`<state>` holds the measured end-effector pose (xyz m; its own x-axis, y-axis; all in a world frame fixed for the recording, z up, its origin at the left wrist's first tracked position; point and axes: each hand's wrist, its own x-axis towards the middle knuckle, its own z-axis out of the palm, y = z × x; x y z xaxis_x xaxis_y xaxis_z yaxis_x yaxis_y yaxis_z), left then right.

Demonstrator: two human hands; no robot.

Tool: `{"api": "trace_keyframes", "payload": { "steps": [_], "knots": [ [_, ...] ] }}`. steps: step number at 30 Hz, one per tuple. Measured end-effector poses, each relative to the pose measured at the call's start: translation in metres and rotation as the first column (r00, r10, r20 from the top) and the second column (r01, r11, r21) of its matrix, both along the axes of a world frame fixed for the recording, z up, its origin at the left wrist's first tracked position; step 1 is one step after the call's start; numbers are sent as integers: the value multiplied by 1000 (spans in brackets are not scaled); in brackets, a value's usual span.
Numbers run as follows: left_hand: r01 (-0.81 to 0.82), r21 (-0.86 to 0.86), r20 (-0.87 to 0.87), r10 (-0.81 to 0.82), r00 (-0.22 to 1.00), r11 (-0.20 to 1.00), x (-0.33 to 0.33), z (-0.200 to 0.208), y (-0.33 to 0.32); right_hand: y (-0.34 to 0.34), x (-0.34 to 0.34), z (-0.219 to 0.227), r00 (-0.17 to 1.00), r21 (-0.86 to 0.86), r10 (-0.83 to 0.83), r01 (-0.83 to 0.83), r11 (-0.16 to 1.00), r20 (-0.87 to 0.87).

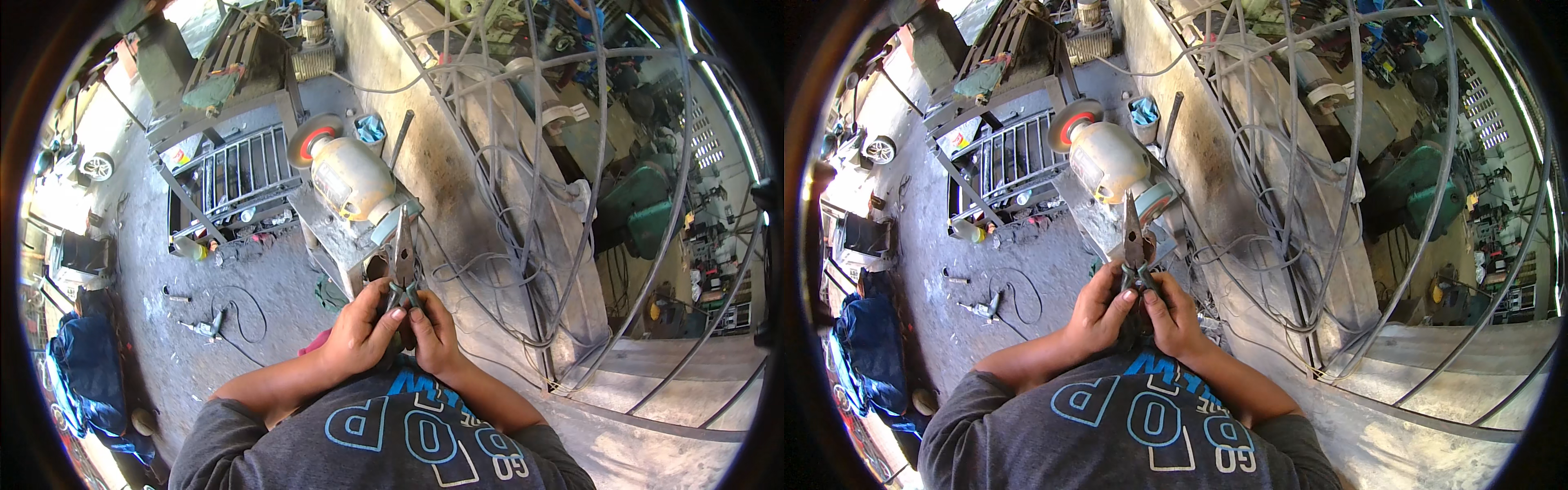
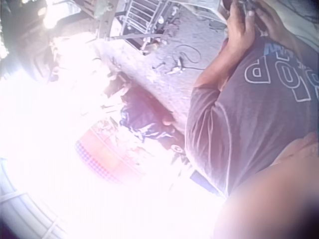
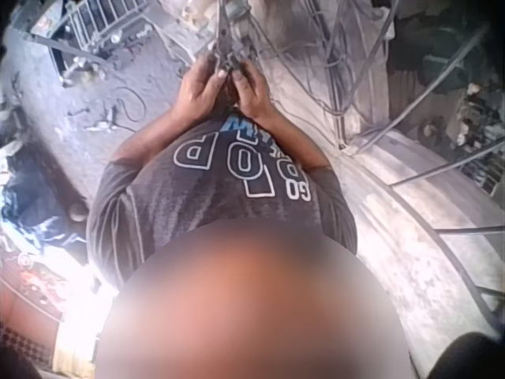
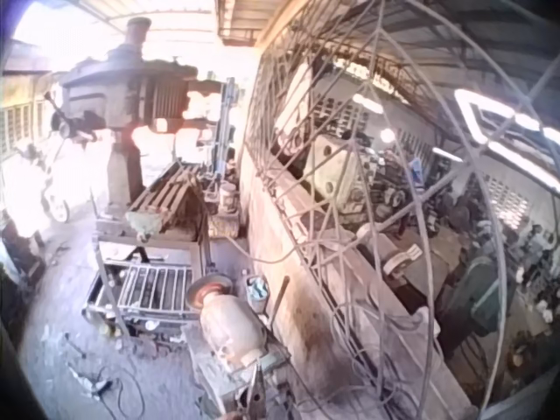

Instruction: The person uses pliers to hold a small metal part against a bench grinder, repeatedly rotating and adjusting the part to grind its edges. They then walk to another area and hand the part to a coworker.

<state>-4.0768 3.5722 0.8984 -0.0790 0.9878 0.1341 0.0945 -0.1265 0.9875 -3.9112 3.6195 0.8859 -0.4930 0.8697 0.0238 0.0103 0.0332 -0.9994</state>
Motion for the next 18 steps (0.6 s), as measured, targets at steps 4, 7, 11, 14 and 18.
{"api": "trace_keyframes", "payload": {
  "steps": [4, 7, 11, 14, 18],
  "knots": [
    [-3, 16, -13, 3, 1000, 1000, 1, 7, -1, 1, -1, -7, 998, 5, 2, -2, 1000, -55],
    [3, 5, -8, -3, 1000, 1000, 0, 7, -2, 1, -1, -8, 998, -37, 10, -13, 999, -62],
    [7, -9, 18, -7, 1000, 1000, -2, 5, -2, 2, -2, -6, 999, -17, 49, -49, 999, -20],
    [14, 0, 12, -14, 1000, 1000, -4, 3, -1, 6, -1, -3, 998, -46, 26, -24, 999, 60],
    [-25, -14, 10, 26, 1000, 1000, 1, 4, -1, 14, -2, -2, 991, -84, 122, -126, 989, -47]
  ]
}}
